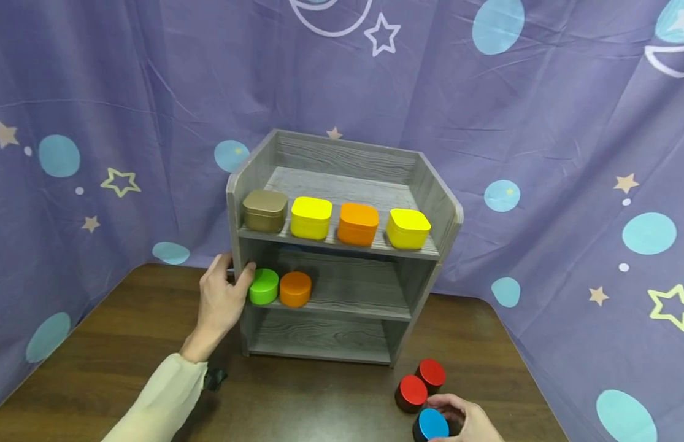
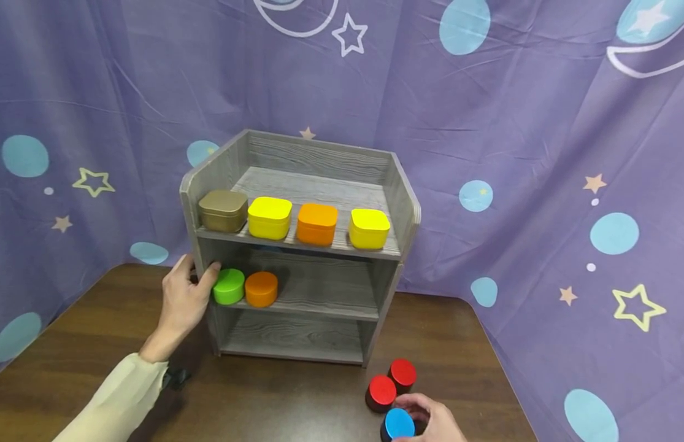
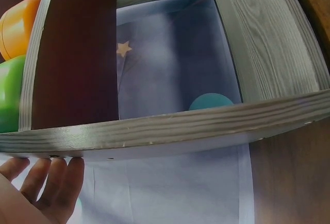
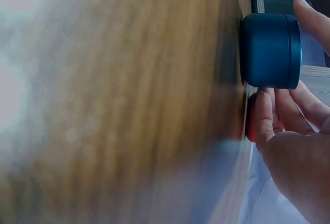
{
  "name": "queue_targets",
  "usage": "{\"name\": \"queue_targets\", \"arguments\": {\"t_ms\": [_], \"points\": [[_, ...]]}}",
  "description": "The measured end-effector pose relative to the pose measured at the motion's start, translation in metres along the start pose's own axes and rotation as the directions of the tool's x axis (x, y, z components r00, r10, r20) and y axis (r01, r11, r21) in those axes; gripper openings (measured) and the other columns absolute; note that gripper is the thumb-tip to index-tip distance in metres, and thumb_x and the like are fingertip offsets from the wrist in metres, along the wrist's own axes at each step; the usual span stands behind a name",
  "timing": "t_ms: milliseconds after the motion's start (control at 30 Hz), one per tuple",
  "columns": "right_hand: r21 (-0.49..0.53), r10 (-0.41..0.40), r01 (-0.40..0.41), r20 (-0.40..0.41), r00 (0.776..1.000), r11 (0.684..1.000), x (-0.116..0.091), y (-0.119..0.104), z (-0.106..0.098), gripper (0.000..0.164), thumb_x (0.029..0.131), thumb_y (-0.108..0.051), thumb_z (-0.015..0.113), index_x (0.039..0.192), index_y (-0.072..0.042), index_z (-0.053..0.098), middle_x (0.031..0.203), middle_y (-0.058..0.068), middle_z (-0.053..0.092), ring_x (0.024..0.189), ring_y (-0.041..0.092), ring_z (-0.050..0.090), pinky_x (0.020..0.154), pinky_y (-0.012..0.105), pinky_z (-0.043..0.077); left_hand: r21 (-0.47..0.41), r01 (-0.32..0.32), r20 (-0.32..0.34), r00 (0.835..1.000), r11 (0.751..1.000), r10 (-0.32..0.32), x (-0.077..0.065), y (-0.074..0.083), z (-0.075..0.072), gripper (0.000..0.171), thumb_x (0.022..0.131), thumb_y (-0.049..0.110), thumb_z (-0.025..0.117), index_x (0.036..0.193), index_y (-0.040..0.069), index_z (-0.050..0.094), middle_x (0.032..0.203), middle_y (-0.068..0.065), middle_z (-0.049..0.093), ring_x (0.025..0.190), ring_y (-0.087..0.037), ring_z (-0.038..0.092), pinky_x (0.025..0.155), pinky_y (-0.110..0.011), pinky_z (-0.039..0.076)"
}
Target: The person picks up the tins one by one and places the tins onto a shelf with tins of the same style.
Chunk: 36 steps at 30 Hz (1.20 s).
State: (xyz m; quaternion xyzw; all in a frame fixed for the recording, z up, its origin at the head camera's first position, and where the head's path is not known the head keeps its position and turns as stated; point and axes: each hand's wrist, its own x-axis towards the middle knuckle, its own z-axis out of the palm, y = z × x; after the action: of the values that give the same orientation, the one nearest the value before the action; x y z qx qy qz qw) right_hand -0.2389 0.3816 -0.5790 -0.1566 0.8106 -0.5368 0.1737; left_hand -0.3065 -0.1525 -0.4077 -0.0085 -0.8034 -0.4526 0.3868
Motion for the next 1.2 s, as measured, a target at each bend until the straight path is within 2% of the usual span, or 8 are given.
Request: {"name": "queue_targets", "arguments": {"t_ms": [67,200,533,767,1033,1200], "points": [[0.038,0.014,-0.016,0.045,0.999,0.999,0.002,0.012,-0.003,0.064,0.09,-0.019,0.089,0.145,0.001,0.063,0.133,-0.008,0.075,0.115,0.003,0.072,0.096,0.02,0.058,-0.003,-0.002,0.0,1.0,1.0,0.002,-0.001,0.001,0.0,0.03,0.1,0.025,0.07,0.113,-0.003,0.072,0.105,-0.02,0.071,0.095,-0.037,0.067,0.079,-0.023,0.042],[0.039,0.012,-0.016,0.097,0.995,0.999,0.005,0.023,-0.007,0.068,0.088,-0.018,0.089,0.148,-0.001,0.061,0.136,-0.012,0.074,0.122,0.003,0.071,0.1,0.02,0.056,-0.002,0.0,0.002,1.0,1.0,0.0,-0.001,0.0,0.0,0.031,0.1,0.025,0.07,0.114,-0.002,0.072,0.106,-0.02,0.071,0.094,-0.036,0.067,0.078,-0.021,0.041],[-0.04,-0.102,0.109,0.147,0.984,0.993,0.006,0.032,-0.009,0.065,0.088,-0.006,0.088,0.148,-0.015,0.065,0.142,-0.009,0.071,0.131,-0.003,0.063,0.105,0.017,0.051,0.003,0.004,-0.002,1.0,1.0,-0.004,0.0,-0.002,0.002,0.031,0.099,0.024,0.069,0.113,-0.004,0.071,0.105,-0.021,0.07,0.094,-0.039,0.067,0.078,-0.021,0.041],[-0.047,-0.18,0.188,0.136,0.974,0.981,0.008,0.032,-0.009,0.068,0.084,-0.003,0.09,0.146,-0.019,0.066,0.142,-0.008,0.071,0.129,-0.001,0.065,0.105,0.018,0.053,0.005,-0.008,-0.015,1.0,1.0,0.008,0.001,-0.004,0.002,0.031,0.099,0.024,0.07,0.112,-0.004,0.07,0.104,-0.022,0.069,0.093,-0.04,0.066,0.078,-0.019,0.039],[-0.076,-0.155,0.165,0.124,0.98,0.983,0.008,0.031,-0.007,0.065,0.086,-0.005,0.089,0.145,-0.016,0.066,0.14,-0.006,0.073,0.126,0.0,0.066,0.103,0.019,0.054,0.001,-0.005,-0.006,1.0,1.0,0.005,0.0,-0.001,0.001,0.032,0.1,0.025,0.069,0.113,-0.004,0.071,0.104,-0.021,0.07,0.092,-0.037,0.066,0.077,-0.02,0.04],[-0.094,-0.186,0.197,0.112,0.976,0.976,0.009,0.028,-0.004,0.063,0.088,-0.005,0.088,0.145,-0.014,0.065,0.14,-0.005,0.073,0.125,0.002,0.067,0.103,0.02,0.055,-0.001,-0.014,-0.008,1.0,1.0,0.014,0.0,-0.001,0.002,0.031,0.1,0.025,0.068,0.112,-0.004,0.071,0.101,-0.021,0.069,0.089,-0.035,0.064,0.075,-0.018,0.04]]}}
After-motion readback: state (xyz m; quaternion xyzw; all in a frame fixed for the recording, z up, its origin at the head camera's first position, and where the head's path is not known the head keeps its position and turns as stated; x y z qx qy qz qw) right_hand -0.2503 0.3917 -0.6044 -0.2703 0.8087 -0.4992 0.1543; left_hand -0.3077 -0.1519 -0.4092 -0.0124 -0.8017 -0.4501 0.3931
